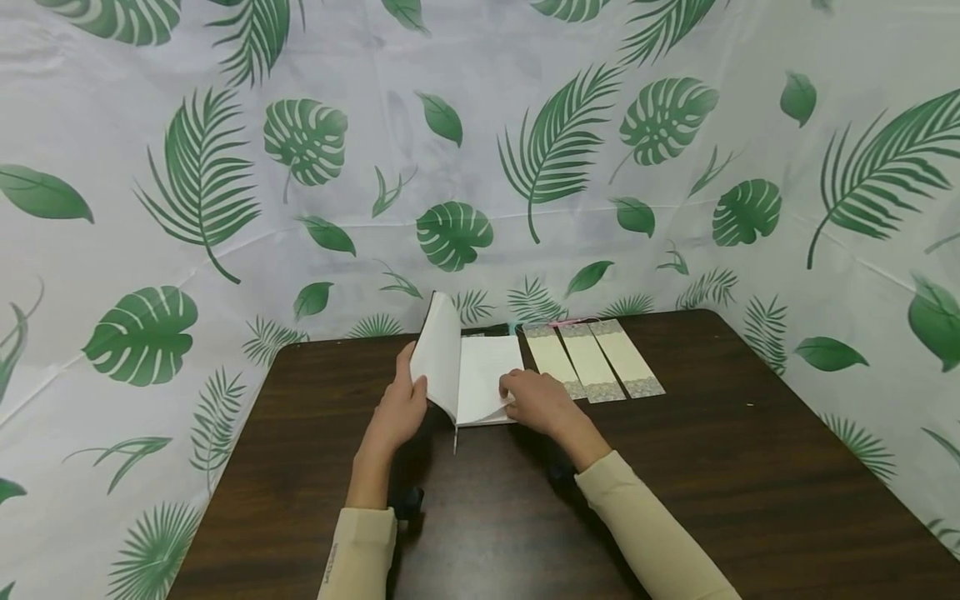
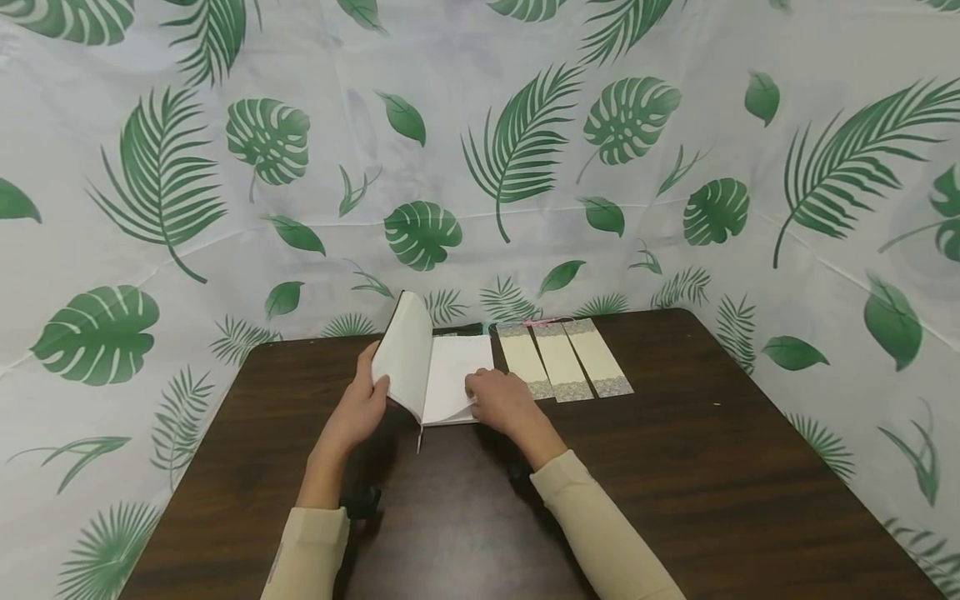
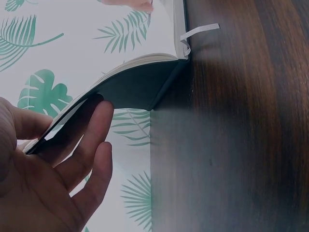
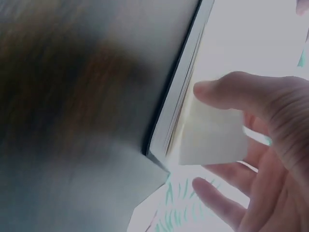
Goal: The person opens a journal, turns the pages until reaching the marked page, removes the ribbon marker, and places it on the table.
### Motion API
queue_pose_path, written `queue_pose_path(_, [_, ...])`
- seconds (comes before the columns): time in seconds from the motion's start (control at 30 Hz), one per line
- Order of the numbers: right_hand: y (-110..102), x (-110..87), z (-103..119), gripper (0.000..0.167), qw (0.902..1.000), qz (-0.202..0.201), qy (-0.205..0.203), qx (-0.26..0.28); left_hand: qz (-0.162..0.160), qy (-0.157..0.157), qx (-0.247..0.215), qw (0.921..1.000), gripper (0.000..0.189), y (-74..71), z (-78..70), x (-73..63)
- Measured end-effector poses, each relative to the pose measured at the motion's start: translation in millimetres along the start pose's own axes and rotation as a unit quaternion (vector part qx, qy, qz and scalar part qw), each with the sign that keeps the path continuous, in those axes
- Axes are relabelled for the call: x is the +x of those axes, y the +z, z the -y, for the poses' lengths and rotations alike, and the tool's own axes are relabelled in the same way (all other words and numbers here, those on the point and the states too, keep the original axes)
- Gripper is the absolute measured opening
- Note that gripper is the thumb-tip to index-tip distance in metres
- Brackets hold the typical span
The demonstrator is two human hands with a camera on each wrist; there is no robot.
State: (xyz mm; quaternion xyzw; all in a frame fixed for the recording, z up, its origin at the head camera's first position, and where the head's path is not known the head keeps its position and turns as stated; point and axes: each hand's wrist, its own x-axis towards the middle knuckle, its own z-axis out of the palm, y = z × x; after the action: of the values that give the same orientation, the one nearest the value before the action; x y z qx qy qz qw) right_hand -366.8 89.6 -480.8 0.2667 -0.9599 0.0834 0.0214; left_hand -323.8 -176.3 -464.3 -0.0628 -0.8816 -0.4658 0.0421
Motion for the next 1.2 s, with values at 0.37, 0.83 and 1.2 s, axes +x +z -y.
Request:
queue_pose_path(0.37, [3.2, 5.1, 9.5, 0.073, 0.9765, -0.139, 0.125, 0.107, 0.005, -0.003, -0.007, 1.0000, 0.065, 0.0, 0.4, -1.1])
queue_pose_path(0.83, [18.7, 6.5, 35.9, 0.045, 0.9909, -0.042, 0.052, 0.117, 0.005, 0.000, -0.021, 0.9998, 0.066, 3.3, 0.2, -2.0])
queue_pose_path(1.2, [17.5, 3.3, 40.9, 0.069, 0.9816, 0.043, -0.028, 0.184, 0.013, 0.015, -0.012, 0.9997, 0.065, 4.9, -4.6, 0.0])
